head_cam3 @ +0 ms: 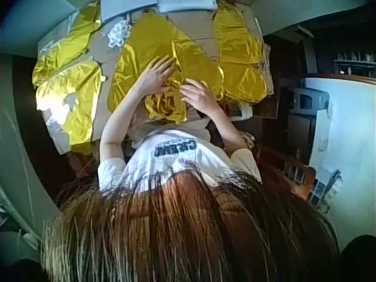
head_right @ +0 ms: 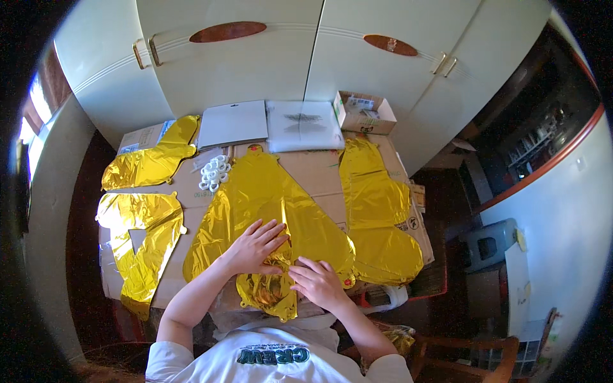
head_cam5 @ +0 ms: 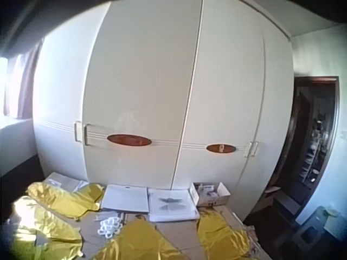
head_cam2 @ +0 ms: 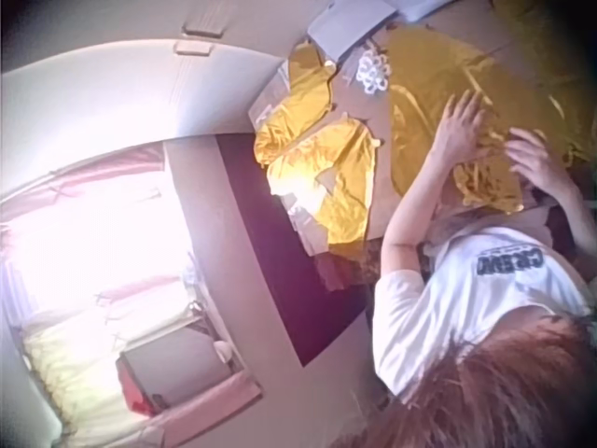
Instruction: Folding foil balloons and placing them into plastic sleeves and cardboard packaging.
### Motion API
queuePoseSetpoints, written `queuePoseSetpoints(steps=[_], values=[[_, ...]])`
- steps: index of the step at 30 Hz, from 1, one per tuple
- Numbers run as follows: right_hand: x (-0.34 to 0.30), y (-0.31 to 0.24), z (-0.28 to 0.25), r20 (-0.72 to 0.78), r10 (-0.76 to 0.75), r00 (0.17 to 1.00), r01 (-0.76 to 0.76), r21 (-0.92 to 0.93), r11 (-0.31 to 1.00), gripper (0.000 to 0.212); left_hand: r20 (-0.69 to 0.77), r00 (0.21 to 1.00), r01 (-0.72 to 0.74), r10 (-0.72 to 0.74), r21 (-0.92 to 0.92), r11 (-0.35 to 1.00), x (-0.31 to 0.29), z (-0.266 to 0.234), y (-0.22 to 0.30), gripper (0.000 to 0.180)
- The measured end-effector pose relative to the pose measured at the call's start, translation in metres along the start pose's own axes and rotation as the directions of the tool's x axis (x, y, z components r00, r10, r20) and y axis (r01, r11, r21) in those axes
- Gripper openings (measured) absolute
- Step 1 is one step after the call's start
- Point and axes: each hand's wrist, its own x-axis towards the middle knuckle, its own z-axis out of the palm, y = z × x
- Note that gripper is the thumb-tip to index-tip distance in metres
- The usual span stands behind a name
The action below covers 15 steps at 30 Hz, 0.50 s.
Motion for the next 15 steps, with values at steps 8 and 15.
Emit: queuePoseSetpoints(steps=[8,15], values=[[0.0079,0.0038,-0.0058,0.108,0.055,0.993,-0.053,-0.022,0.998,0.052,-0.015,0.999,-0.041,0.041,-0.023,0.999,-0.0009,-0.0032,0.001,0.065],[0.009,0.0052,-0.0077,0.157,0.074,0.985,-0.066,-0.057,0.996,0.058,0.008,0.997,-0.079,0.079,0.004,0.997,-0.0002,-0.0067,0.0015,0.052]])
